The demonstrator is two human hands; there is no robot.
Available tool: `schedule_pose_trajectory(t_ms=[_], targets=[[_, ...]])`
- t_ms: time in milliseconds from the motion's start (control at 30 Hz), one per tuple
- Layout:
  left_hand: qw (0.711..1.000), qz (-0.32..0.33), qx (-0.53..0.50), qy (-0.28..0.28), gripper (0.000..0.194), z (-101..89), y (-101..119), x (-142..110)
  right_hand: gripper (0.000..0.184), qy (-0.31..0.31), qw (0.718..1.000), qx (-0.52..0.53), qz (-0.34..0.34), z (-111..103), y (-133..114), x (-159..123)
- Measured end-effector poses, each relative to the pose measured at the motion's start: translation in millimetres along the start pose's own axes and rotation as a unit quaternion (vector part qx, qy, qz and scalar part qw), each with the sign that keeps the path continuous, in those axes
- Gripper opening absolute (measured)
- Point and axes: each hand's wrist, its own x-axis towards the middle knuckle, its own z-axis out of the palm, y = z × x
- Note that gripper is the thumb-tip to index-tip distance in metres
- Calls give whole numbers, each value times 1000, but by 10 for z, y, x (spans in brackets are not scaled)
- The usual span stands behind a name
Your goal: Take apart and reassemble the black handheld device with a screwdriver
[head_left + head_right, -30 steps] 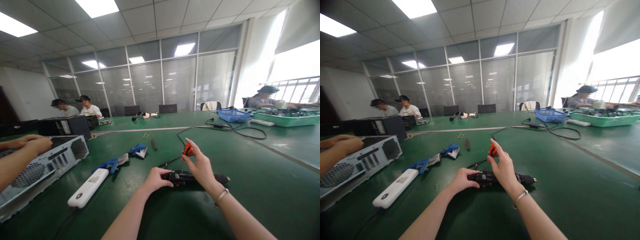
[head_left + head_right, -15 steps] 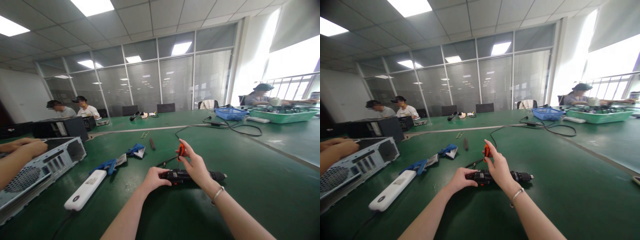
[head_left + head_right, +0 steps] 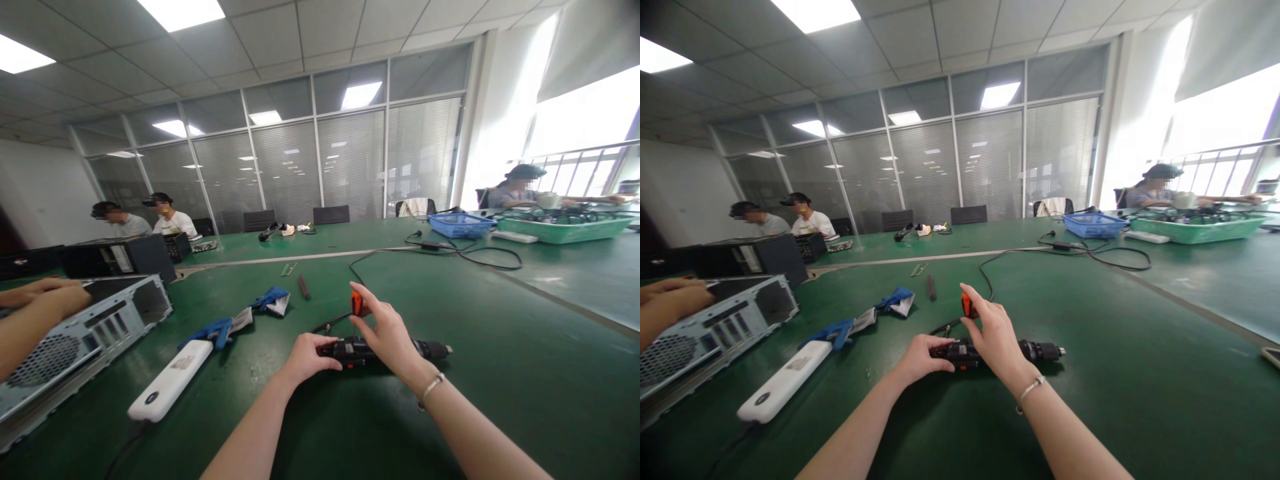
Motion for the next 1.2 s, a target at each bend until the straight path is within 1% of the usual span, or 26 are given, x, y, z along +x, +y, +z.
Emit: schedule_pose_trajectory(t_ms=[100,167,267,333,433,600,700,800,900,967,1067,1200], targets=[[1000,-2,2,4,58,2,1,2,56,15,999,-44,-19,-9,-15,-1],[1000,-4,-2,0,57,1,10,3,58,21,999,-27,-16,-9,-22,1],[1000,-2,0,-5,55,-2,33,-2,62,11,1000,13,-3,-5,-21,4],[1000,0,7,-3,55,-4,46,-6,60,6,1000,-1,-7,-6,-15,5],[1000,2,11,2,56,-5,53,-12,54,16,999,-46,-22,-10,-9,6],[1000,7,17,0,54,-9,31,-14,61,16,1000,-5,-15,-11,-7,5],[1000,8,22,3,56,-10,1,-7,56,11,999,-29,-25,-22,-8,2],[1000,8,19,2,57,-7,-25,2,50,48,997,-51,-39,-50,-33,5],[1000,9,18,2,57,-4,-33,5,46,111,993,-23,-30,-98,-77,12],[1000,9,16,4,56,-3,-31,1,44,128,991,-4,-25,-132,-99,5],[1000,13,7,2,55,-2,-19,-10,45,106,994,11,-28,-163,-93,-43],[1000,15,4,-2,54,1,10,-22,45,73,996,17,-47,-155,-35,-152]])
